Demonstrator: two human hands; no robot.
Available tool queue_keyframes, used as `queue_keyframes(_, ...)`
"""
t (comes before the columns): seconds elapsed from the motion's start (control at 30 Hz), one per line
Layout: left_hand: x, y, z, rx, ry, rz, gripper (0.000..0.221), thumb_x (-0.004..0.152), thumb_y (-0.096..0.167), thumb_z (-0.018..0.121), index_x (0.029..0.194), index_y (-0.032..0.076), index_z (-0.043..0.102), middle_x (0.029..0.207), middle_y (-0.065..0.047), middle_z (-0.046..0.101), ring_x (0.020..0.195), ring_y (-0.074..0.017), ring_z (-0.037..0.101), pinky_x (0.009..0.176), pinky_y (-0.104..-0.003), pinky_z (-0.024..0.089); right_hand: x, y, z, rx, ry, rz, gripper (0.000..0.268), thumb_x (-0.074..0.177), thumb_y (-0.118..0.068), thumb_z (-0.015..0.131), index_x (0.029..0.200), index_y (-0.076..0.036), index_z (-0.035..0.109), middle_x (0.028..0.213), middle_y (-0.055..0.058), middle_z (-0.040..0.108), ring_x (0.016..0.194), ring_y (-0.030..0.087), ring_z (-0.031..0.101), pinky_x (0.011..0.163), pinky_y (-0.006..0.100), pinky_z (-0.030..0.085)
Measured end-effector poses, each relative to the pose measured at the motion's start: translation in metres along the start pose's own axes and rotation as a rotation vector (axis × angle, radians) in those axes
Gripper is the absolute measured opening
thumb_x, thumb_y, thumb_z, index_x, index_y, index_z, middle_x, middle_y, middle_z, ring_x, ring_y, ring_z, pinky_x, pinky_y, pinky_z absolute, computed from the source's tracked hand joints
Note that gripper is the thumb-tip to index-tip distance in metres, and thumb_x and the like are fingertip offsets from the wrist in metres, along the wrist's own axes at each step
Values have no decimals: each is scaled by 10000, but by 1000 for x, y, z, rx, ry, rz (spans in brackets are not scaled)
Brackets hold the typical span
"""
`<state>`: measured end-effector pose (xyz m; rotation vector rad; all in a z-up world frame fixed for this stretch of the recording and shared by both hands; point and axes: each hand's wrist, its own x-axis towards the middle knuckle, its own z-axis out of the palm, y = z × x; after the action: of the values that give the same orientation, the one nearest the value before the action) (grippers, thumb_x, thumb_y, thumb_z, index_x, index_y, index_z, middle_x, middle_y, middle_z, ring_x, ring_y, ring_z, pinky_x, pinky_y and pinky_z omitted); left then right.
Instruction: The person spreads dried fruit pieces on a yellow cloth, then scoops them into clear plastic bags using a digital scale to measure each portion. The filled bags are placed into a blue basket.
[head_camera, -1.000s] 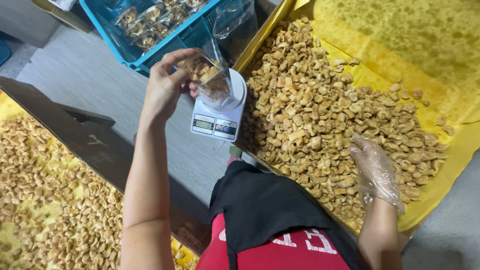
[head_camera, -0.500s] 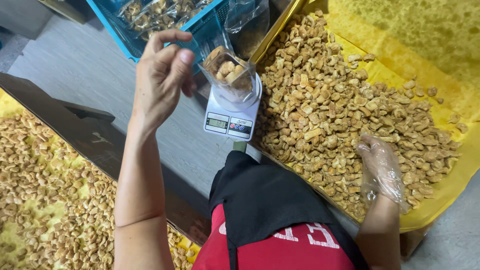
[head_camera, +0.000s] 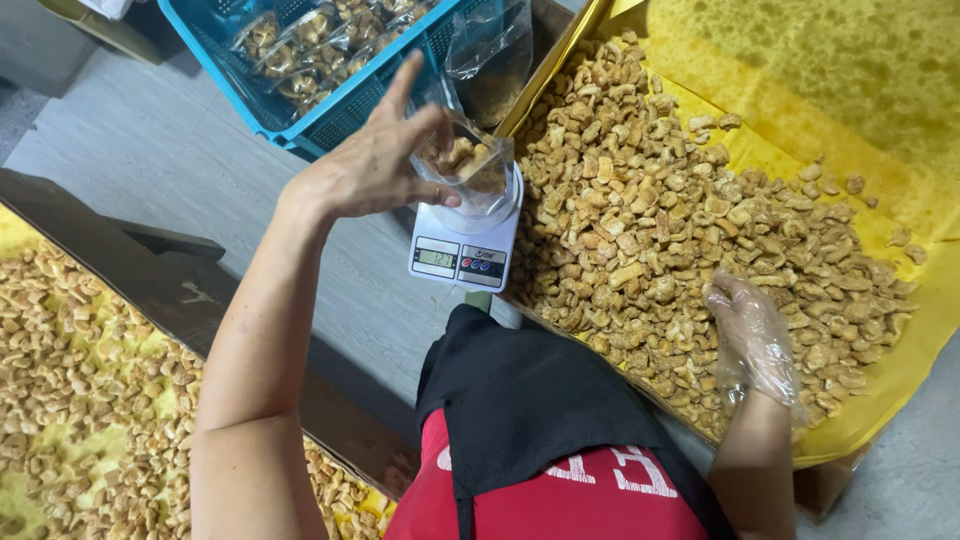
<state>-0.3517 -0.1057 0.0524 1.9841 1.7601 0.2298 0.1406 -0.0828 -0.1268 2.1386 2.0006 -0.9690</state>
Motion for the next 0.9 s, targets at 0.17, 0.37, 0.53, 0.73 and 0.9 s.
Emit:
queue_keyframes(0.17, 15, -7, 20, -182, -20, 5, 300, 830, 333, 742, 844, 40, 676, 1515, -146, 510, 1184, -308, 670, 971, -461, 604, -15, -26, -1, 75, 8, 12, 455, 934, -370, 651, 1367, -233, 632, 1476, 70, 562, 1324, 298, 543, 1157, 465, 380)
queue_keyframes(0.37, 54, -26, 12, -419, 312, 123, 167, 979, 234, 725, 975, 68, 721, 1030, -81, 775, 966, -185, 740, 818, -367, 608, -27, -106, 9, 479, -271, -85, 498, 892, -450, 601, 1332, -220, 636, 1474, 53, 586, 1347, 267, 546, 1113, 455, 440)
queue_keyframes(0.53, 100, -17, -12, -642, 367, 206, 260, 1009, 200, 776, 885, 34, 619, 827, -63, 720, 753, -111, 682, 666, -252, 561, -35, -177, 3, 1233, -324, -176, 730, 915, -517, 594, 1409, 12, 502, 1443, 267, 564, 1349, 346, 569, 1124, 409, 484)
queue_keyframes(0.73, 133, 43, 6, -1019, 340, 420, 259, 1004, 209, 767, 886, 58, 592, 795, -43, 686, 702, -108, 637, 628, -262, 538, -32, -187, -14, 1891, -342, -234, 669, 953, -395, 609, 1474, -25, 410, 1464, 185, 514, 1353, 289, 515, 1106, 382, 483)
queue_keyframes(0.9, 125, 72, -3, -589, 223, 376, 261, 999, 343, 700, 954, 92, 646, 863, -56, 712, 788, -125, 679, 685, -309, 567, -10, -159, 12, 2076, -389, -267, 618, 963, -305, 625, 1463, -20, 399, 1447, 201, 501, 1323, 326, 514, 1092, 439, 497)
